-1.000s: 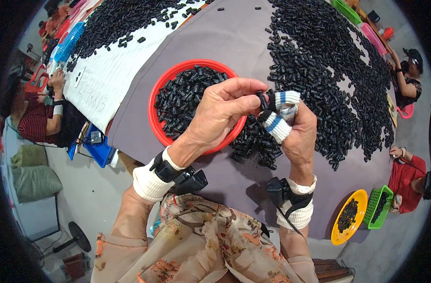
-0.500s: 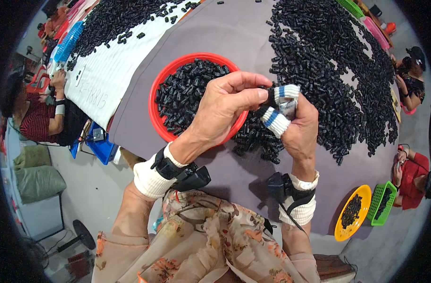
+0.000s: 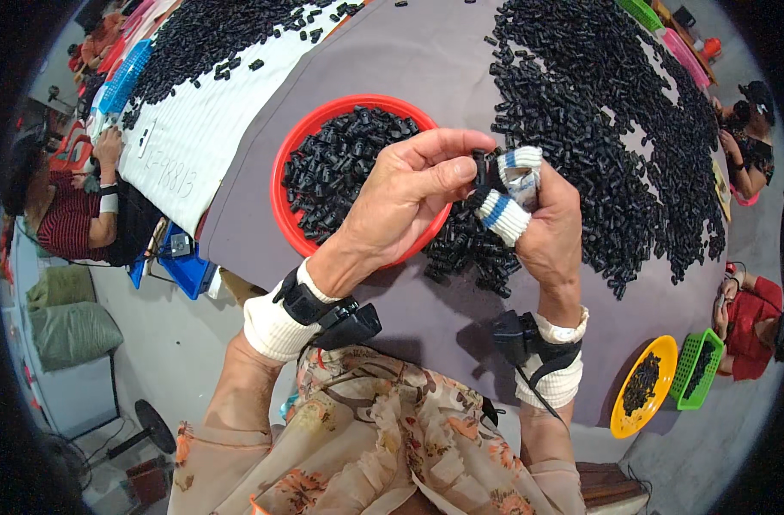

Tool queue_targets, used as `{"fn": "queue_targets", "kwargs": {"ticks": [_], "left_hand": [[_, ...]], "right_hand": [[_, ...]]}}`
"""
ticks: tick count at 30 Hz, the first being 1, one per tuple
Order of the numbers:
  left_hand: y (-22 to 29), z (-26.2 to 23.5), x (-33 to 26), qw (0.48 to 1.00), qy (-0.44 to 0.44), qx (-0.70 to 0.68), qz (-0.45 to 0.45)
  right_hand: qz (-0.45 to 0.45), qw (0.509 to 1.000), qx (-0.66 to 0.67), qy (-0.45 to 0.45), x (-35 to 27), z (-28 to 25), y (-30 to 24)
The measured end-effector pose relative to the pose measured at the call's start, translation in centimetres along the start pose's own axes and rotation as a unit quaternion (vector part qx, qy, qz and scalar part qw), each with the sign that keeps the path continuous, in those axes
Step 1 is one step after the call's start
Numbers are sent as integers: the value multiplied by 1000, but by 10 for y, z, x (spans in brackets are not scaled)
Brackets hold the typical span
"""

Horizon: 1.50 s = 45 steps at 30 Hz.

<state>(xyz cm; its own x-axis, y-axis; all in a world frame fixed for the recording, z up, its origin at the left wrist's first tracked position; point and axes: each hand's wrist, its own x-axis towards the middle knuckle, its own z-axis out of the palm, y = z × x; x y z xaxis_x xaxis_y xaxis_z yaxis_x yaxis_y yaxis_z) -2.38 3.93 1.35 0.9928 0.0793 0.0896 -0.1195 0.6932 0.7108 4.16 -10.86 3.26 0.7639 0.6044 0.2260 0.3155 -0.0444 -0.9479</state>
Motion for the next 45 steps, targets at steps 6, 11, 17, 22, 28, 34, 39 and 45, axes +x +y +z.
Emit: {"fn": "queue_targets", "kwargs": {"ticks": [6, 11, 17, 22, 28, 34, 39, 45], "left_hand": [[1, 3, 0, 1000, 1, -10, -3], [0, 5, 4, 999, -19, -28, -10], [-4, 1, 5, 996, -28, -66, -47], [-7, -3, 7, 994, -25, -85, -66], [-8, 0, 7, 994, -8, -75, -74], [-9, 2, 6, 995, 13, -62, -83], [-8, 3, 5, 995, 17, -46, -87], [-6, 6, 5, 994, 23, -26, -106]], "right_hand": [[-15, 997, -69, -24, 7, -5, -4], [2, 993, -100, -70, 10, -12, -4], [10, 989, -111, -102, 16, -18, 1], [9, 984, -142, -111, 20, -19, -4], [35, 979, -147, -134, 20, -22, -6], [31, 980, -138, -141, 16, -22, -1], [28, 980, -137, -138, 12, -21, 1], [5, 980, -150, -133, 9, -20, 3]]}}
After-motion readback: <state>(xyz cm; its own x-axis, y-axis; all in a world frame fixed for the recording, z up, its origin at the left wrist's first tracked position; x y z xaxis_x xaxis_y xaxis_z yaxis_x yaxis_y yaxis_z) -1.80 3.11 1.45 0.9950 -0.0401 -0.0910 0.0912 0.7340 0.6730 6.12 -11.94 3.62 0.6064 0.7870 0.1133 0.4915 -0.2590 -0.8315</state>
